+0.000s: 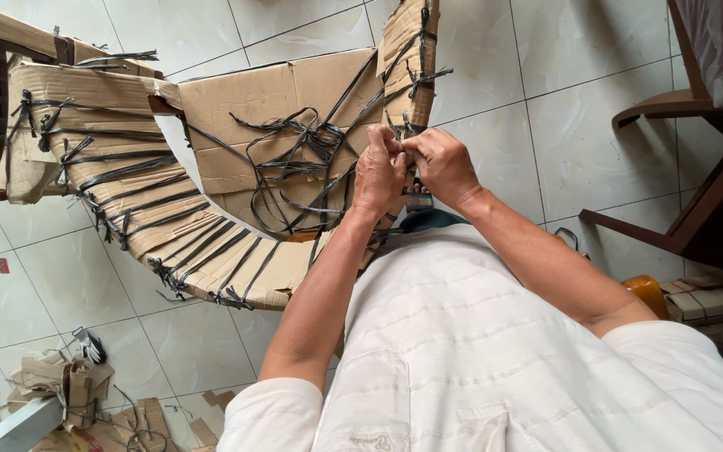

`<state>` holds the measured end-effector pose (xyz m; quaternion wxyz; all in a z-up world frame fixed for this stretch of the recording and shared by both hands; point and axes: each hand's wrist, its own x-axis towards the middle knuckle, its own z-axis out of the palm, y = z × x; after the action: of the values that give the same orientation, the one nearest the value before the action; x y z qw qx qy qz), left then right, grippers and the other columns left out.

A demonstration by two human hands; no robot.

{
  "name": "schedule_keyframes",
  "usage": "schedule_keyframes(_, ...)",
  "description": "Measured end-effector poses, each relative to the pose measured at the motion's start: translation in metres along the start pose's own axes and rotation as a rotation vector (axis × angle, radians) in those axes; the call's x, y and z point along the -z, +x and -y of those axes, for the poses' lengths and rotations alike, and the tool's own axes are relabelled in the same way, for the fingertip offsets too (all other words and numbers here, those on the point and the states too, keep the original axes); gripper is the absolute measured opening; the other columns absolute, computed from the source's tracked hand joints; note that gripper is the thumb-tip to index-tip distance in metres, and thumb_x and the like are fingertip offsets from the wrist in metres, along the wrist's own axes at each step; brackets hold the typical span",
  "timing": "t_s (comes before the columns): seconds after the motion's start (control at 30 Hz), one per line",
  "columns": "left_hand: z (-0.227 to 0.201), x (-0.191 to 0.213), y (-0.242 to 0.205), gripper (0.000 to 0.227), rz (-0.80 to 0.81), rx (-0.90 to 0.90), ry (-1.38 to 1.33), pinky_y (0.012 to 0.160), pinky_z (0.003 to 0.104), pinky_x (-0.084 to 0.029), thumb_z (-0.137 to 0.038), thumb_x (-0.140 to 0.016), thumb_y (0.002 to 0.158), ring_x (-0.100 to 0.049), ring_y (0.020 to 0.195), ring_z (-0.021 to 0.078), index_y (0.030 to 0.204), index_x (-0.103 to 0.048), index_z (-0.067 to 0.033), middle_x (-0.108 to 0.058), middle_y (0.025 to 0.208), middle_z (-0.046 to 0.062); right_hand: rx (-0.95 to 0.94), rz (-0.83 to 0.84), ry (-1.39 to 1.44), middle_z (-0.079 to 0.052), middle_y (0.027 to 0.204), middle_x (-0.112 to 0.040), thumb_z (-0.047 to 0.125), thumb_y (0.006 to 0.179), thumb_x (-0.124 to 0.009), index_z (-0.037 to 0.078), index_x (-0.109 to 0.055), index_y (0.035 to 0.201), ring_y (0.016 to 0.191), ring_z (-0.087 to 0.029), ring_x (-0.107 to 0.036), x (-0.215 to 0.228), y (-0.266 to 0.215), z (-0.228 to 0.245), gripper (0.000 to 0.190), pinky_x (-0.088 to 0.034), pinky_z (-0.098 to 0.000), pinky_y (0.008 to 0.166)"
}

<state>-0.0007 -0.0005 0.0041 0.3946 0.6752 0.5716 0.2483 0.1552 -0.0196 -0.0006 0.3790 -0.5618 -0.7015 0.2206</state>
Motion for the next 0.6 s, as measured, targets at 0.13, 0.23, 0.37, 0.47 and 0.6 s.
schedule_keyframes(0.13,0.011,-0.006,-0.001,0.034,-0.062,-0.115,0.117,0.071,0.053,-0.054,-0.006,-0.067,0.086,-0.07,0.081,0.0387,0.105,-0.041,-0.018,-0.064,0.078,0.012,0.187,0.072,-0.278,-0.001,0.083,-0.061,0.009,0.099,-0.068,0.013,-0.071,0.098,0.081,-0.022,-0.066,-0.001,-0.001,-0.009,0.005,-0.057,-0.0315,0.072)
schedule_keyframes(0.23,0.012,-0.009,-0.004,0.032,-0.172,-0.313,0.326,0.069,0.047,-0.055,-0.007,-0.067,0.082,-0.067,0.075,0.0342,0.098,-0.04,-0.0167,-0.057,0.072,0.01,0.216,0.168,-0.35,0.001,0.083,-0.058,0.012,0.099,-0.066,0.015,-0.067,0.092,0.082,-0.02,-0.065,-0.003,-0.001,-0.019,0.007,-0.055,-0.0309,0.073)
schedule_keyframes(0.37,0.023,-0.013,-0.001,0.029,-0.257,-0.499,0.488,0.067,0.037,-0.055,-0.006,-0.065,0.078,-0.064,0.075,0.0254,0.095,-0.043,-0.0172,-0.053,0.07,0.004,0.162,0.272,-0.248,-0.001,0.082,-0.058,0.01,0.098,-0.066,0.014,-0.065,0.089,0.083,-0.024,-0.065,0.01,0.011,-0.018,0.01,-0.056,-0.0347,0.073)
schedule_keyframes(0.47,0.024,-0.015,0.001,0.024,-0.238,-0.472,0.455,0.069,0.04,-0.054,-0.013,-0.065,0.086,-0.062,0.075,0.0288,0.096,-0.044,-0.0164,-0.052,0.073,0.007,-0.063,0.38,0.092,-0.011,0.083,-0.063,0.008,0.102,-0.065,0.009,-0.067,0.095,0.087,-0.039,-0.067,0.018,0.017,-0.017,0.008,-0.056,-0.047,0.073)
schedule_keyframes(0.6,0.024,-0.012,0.0,0.018,-0.218,-0.367,0.322,0.067,0.041,-0.054,-0.016,-0.067,0.091,-0.063,0.075,0.0295,0.095,-0.05,-0.0193,-0.052,0.077,0.005,-0.321,0.389,0.358,-0.007,0.078,-0.067,0.012,0.104,-0.066,0.01,-0.073,0.098,0.08,-0.022,-0.065,0.017,0.012,-0.022,0.009,-0.053,-0.0385,0.074)
